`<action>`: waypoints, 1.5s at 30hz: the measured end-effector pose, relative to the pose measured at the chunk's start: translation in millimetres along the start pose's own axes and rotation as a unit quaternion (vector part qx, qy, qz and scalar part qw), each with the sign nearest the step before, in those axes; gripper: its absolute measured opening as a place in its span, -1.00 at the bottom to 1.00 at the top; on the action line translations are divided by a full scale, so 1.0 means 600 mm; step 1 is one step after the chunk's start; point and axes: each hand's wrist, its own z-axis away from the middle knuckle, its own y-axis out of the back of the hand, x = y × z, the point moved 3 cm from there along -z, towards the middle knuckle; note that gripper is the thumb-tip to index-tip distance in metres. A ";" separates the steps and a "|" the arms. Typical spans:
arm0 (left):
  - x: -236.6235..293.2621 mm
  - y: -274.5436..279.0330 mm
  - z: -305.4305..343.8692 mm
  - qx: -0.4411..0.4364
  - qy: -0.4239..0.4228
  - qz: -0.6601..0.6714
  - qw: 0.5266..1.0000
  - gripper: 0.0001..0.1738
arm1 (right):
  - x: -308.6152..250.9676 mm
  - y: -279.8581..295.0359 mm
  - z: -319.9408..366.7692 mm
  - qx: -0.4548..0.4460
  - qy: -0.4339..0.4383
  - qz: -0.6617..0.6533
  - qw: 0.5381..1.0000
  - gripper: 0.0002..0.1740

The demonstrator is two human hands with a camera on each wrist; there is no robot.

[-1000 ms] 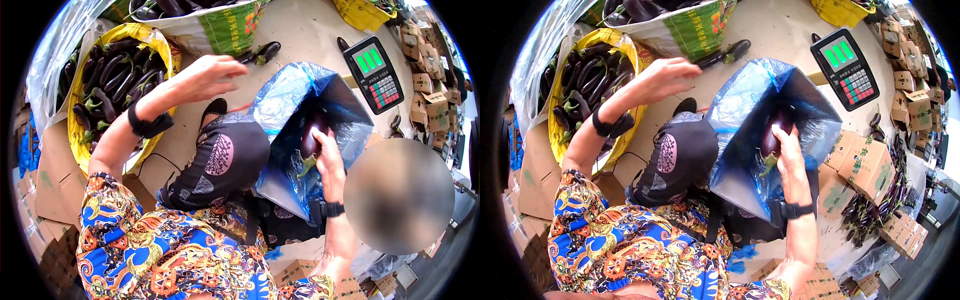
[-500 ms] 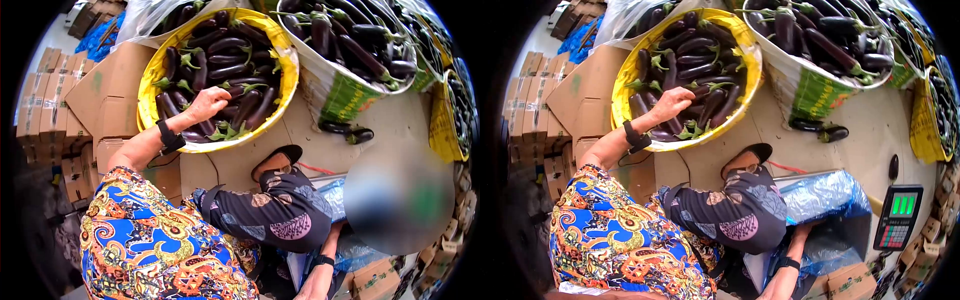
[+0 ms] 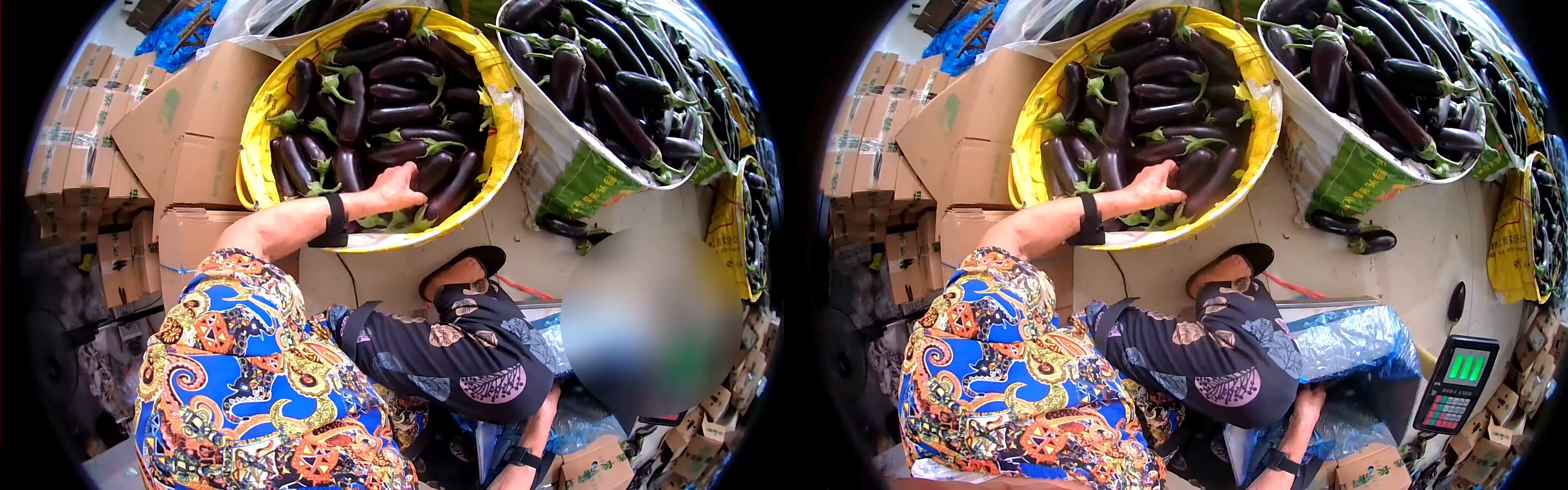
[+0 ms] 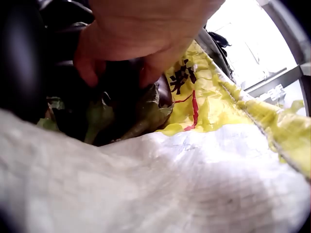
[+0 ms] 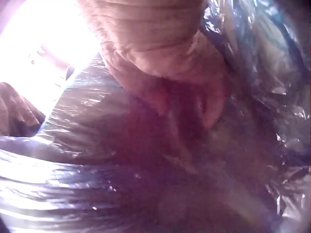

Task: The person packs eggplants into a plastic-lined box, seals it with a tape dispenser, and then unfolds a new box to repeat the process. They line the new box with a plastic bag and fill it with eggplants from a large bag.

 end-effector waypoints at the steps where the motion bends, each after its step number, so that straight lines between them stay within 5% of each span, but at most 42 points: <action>1: -0.001 0.007 0.000 -0.008 -0.021 0.047 0.999 -0.28 | -0.029 -0.014 0.019 -0.013 -0.009 -0.004 1.000 -0.38; 4: 0.002 0.039 -0.010 -0.079 -0.048 0.288 0.953 -0.45 | -0.112 -0.043 0.076 -0.044 0.043 0.027 0.998 -0.49; 7: 0.055 0.101 0.007 -0.216 0.022 0.556 0.803 -0.44 | -0.147 -0.043 0.106 -0.053 0.039 0.040 0.997 -0.59; 12: 0.160 0.135 0.058 -0.302 -0.038 0.646 0.700 -0.35 | -0.194 -0.039 0.148 -0.025 0.061 0.037 0.997 -0.55; 14: 0.185 0.129 0.070 -0.307 -0.064 0.628 0.713 -0.37 | -0.227 -0.034 0.166 -0.015 0.076 0.100 0.992 -0.50; 17: 0.239 0.103 0.074 -0.289 -0.092 0.548 0.779 -0.50 | -0.221 0.010 0.171 0.138 0.242 0.318 0.906 -0.50; 19: 0.298 0.091 0.096 -0.321 -0.070 0.555 0.764 -0.49 | -0.196 0.053 0.179 0.243 0.320 0.453 0.796 -0.45; 20: 0.328 0.088 0.102 -0.350 -0.087 0.535 0.764 -0.48 | -0.198 0.065 0.191 0.274 0.291 0.479 0.782 -0.43; 22: 0.387 0.087 0.126 -0.358 -0.132 0.454 0.805 -0.37 | -0.182 0.085 0.206 0.313 0.257 0.482 0.777 -0.38; 25: 0.480 0.063 0.142 -0.449 -0.250 0.348 0.784 -0.36 | -0.156 0.095 0.211 0.346 0.239 0.477 0.771 -0.35; 28: 0.571 0.015 0.196 -0.533 -0.198 0.245 0.785 -0.40 | -0.146 0.102 0.201 0.366 0.235 0.453 0.778 -0.36; 32: 0.660 -0.097 0.258 -0.587 -0.197 0.041 0.784 -0.38 | -0.185 0.096 0.205 0.297 0.234 0.325 0.867 -0.46; 37: 0.664 -0.318 0.292 -0.620 -0.163 -0.102 0.761 -0.32 | -0.178 0.105 0.204 0.293 0.266 0.291 0.871 -0.48; 39: 0.649 -0.384 0.294 -0.559 -0.157 -0.080 0.810 -0.37 | -0.196 0.090 0.211 0.286 0.259 0.280 0.879 -0.48; 40: 0.633 -0.448 0.288 -0.494 -0.305 -0.149 0.800 -0.36 | -0.192 0.091 0.209 0.291 0.274 0.288 0.870 -0.50; 42: 0.570 -0.554 0.276 -0.388 -0.440 -0.234 0.775 -0.27 | -0.191 0.089 0.207 0.290 0.278 0.298 0.866 -0.51; 45: 0.493 -0.663 0.287 -0.321 -0.549 -0.429 0.642 -0.13 | -0.207 0.085 0.216 0.282 0.280 0.306 0.865 -0.54</action>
